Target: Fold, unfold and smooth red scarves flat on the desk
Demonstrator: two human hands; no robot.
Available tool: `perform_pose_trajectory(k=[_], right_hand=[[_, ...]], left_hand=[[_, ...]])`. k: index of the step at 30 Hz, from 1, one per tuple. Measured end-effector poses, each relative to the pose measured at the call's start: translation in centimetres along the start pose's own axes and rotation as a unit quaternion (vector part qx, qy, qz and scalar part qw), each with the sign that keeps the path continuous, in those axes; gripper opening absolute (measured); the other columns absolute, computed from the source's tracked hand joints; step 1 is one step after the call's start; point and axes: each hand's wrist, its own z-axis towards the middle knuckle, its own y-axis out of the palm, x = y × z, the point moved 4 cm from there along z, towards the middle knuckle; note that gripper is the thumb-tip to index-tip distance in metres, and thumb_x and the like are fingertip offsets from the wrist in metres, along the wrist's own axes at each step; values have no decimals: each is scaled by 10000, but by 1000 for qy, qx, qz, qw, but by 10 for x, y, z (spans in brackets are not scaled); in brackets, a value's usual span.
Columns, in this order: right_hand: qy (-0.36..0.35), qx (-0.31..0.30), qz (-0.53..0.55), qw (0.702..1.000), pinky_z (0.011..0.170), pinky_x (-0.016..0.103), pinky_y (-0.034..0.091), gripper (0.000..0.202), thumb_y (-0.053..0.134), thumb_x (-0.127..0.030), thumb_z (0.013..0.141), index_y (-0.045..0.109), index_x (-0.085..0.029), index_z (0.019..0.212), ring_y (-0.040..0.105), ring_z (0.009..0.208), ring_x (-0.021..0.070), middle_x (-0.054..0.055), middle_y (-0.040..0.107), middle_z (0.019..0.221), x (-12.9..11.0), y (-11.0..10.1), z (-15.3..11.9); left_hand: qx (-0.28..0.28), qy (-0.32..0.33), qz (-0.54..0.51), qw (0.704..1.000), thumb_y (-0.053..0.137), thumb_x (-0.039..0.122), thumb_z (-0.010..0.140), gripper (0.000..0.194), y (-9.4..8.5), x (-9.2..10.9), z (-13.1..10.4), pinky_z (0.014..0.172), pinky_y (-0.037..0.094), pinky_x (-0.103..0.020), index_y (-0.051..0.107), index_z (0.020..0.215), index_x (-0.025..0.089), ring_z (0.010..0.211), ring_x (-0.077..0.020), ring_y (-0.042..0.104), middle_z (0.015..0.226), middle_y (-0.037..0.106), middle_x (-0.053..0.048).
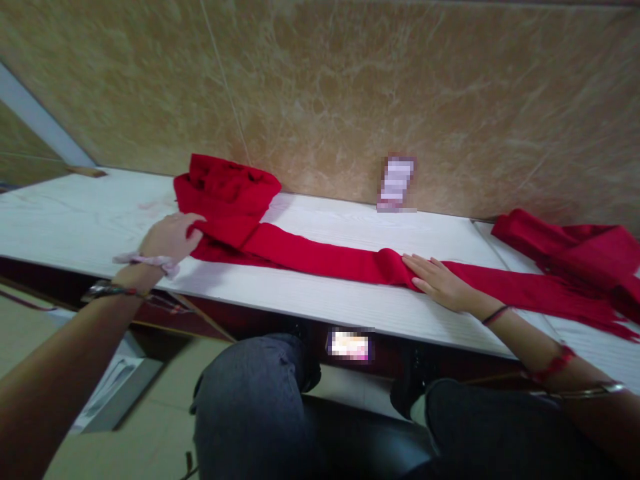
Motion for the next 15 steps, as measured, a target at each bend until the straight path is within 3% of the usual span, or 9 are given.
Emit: perform_pose_trajectory(k=[1, 4, 6, 9, 11, 13, 15], right_hand=[[-1, 5, -4, 1000, 1060, 517, 264, 557, 167, -452, 921, 219, -238, 1433, 269, 1333, 223, 74, 314, 1451, 2, 1, -2], [-3, 13, -12, 1000, 1057, 518, 275, 552, 173, -445, 923, 209, -242, 1436, 282, 1328, 226, 76, 321, 1448, 9, 4, -5], [-3, 9, -16, 1000, 1060, 513, 274, 552, 175, -445, 923, 210, -243, 1436, 283, 1327, 230, 78, 324, 1446, 12, 6, -6], [1, -6, -16, 1000, 1058, 520, 272, 561, 181, -466, 919, 189, -259, 1441, 281, 1327, 244, 78, 318, 1450, 13, 5, -5], [0, -21, -13, 1000, 1051, 546, 258, 568, 183, -485, 917, 146, -281, 1446, 257, 1334, 255, 72, 284, 1467, 11, 2, -4], [-6, -40, -10, 999, 1037, 584, 242, 597, 208, -519, 908, 86, -299, 1449, 215, 1345, 273, 71, 231, 1487, 8, -2, -4], [-8, -54, -9, 998, 1017, 614, 239, 683, 272, -573, 879, 20, -296, 1450, 175, 1352, 300, 86, 180, 1499, 3, -5, -3]], left_hand=[[-9, -51, 3, 999, 157, 305, 892, 450, 6, -19, -3, 871, 440, -296, 467, 1191, 175, 990, -176, 538, 1100, 607, -42], [-125, -179, -13, 976, 161, 355, 887, 479, 34, -70, -15, 756, 485, -287, 402, 1256, 168, 851, -189, 583, 994, 637, -38], [-141, -136, -7, 981, 248, 339, 855, 516, 44, -79, -16, 819, 469, -294, 335, 1320, 133, 937, -203, 568, 1061, 618, -57], [-58, 64, -7, 996, 322, 309, 809, 563, 40, -51, -13, 1008, 343, -303, 328, 1344, 136, 1177, -204, 424, 1278, 493, -61], [-48, 158, -14, 986, 306, 309, 818, 537, 37, -26, -11, 1038, 304, -313, 381, 1320, 134, 1200, -194, 392, 1313, 454, -69], [-87, 175, -11, 981, 278, 280, 836, 497, 39, -14, -8, 986, 359, -351, 453, 1270, 113, 1129, -207, 451, 1237, 502, -103], [-84, 147, -26, 985, 255, 236, 846, 465, 41, -17, -6, 891, 420, -402, 521, 1197, 89, 1043, -239, 500, 1153, 530, -143]])
